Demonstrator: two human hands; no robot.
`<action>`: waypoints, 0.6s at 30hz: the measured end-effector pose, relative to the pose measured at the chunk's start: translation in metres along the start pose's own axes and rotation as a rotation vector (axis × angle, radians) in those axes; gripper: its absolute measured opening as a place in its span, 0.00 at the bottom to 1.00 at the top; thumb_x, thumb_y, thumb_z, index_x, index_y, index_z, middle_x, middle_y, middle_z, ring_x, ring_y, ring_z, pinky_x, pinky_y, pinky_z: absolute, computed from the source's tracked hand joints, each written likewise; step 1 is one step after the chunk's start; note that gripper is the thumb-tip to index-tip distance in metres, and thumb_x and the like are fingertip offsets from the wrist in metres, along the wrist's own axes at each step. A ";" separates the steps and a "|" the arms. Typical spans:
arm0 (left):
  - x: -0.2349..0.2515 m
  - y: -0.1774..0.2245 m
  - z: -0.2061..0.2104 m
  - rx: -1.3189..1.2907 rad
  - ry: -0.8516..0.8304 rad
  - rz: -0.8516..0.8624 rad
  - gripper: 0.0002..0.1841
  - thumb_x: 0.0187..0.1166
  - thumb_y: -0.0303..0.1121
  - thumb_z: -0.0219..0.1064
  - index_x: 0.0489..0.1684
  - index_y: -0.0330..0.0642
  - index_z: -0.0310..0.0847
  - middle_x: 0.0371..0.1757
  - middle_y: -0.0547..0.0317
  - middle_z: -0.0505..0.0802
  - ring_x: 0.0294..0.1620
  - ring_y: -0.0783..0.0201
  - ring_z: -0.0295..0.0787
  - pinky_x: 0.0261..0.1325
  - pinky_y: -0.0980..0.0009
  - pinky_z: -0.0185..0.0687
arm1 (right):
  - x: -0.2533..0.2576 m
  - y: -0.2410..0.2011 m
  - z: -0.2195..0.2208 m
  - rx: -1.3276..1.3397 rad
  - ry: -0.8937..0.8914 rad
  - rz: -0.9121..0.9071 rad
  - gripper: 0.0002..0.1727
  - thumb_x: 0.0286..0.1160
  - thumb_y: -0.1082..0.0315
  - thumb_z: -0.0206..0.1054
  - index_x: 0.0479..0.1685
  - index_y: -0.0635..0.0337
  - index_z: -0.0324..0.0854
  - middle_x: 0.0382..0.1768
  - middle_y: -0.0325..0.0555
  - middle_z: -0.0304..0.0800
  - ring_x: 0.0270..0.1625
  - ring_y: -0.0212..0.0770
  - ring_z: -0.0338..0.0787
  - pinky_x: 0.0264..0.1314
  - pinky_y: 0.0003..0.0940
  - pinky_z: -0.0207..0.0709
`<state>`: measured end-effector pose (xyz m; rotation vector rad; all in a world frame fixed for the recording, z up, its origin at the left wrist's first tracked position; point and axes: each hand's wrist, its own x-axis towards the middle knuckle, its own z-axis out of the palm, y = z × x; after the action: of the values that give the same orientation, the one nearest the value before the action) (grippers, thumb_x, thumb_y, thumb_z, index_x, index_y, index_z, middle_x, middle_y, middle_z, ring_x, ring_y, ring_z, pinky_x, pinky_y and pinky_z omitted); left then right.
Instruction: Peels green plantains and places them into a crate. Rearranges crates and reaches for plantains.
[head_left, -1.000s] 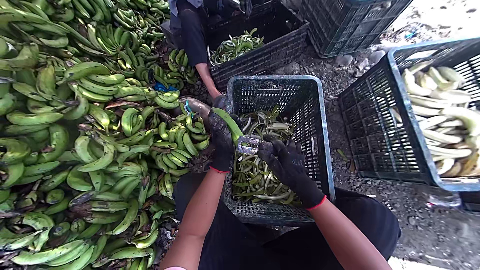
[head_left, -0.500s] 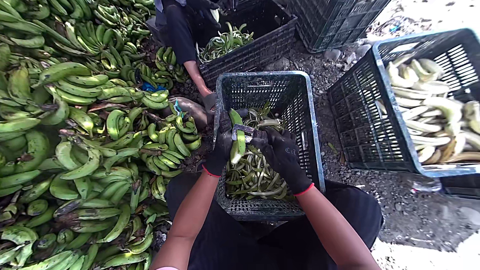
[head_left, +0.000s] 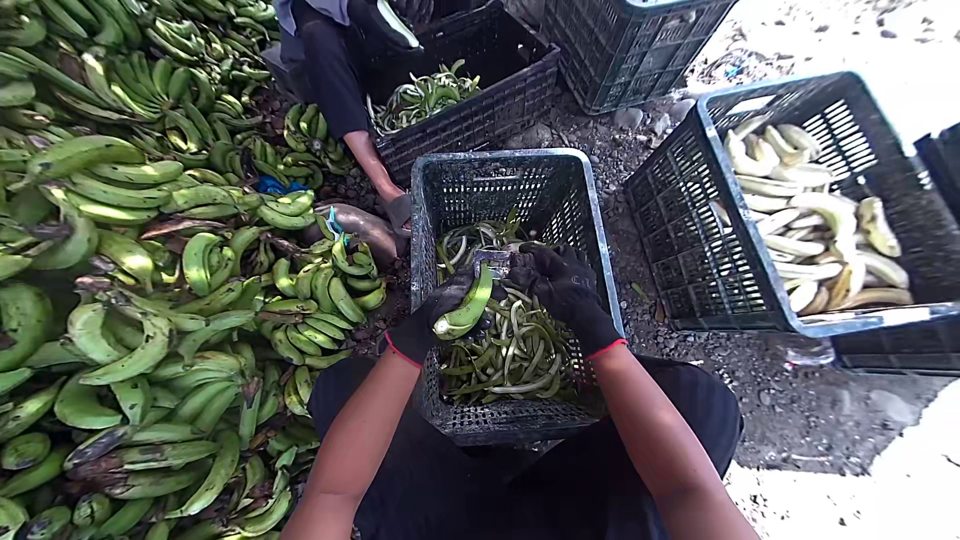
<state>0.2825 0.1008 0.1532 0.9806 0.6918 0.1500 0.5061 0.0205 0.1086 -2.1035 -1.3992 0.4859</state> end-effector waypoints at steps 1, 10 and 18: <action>-0.004 -0.001 -0.001 0.059 -0.026 -0.017 0.24 0.95 0.45 0.34 0.65 0.44 0.76 0.23 0.55 0.87 0.16 0.66 0.86 0.16 0.74 0.82 | 0.006 0.003 -0.006 0.041 -0.007 0.074 0.36 0.76 0.27 0.52 0.77 0.33 0.80 0.71 0.63 0.81 0.74 0.68 0.76 0.65 0.74 0.69; 0.001 -0.013 -0.020 0.005 0.277 0.382 0.28 0.90 0.63 0.38 0.75 0.64 0.76 0.40 0.62 0.90 0.31 0.67 0.87 0.33 0.69 0.87 | -0.029 -0.021 -0.015 0.218 -0.026 -0.043 0.44 0.81 0.25 0.36 0.72 0.47 0.80 0.55 0.51 0.90 0.55 0.52 0.89 0.54 0.63 0.79; 0.027 -0.007 0.009 -0.094 1.126 0.859 0.30 0.93 0.58 0.37 0.92 0.61 0.49 0.81 0.59 0.74 0.76 0.63 0.75 0.75 0.54 0.74 | -0.032 -0.044 0.026 -0.020 -0.072 -0.059 0.46 0.73 0.20 0.41 0.79 0.38 0.78 0.66 0.67 0.83 0.69 0.74 0.79 0.60 0.76 0.72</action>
<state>0.3081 0.1017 0.1380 1.0044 1.2054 1.5597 0.4471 0.0109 0.1164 -2.0727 -1.5081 0.5308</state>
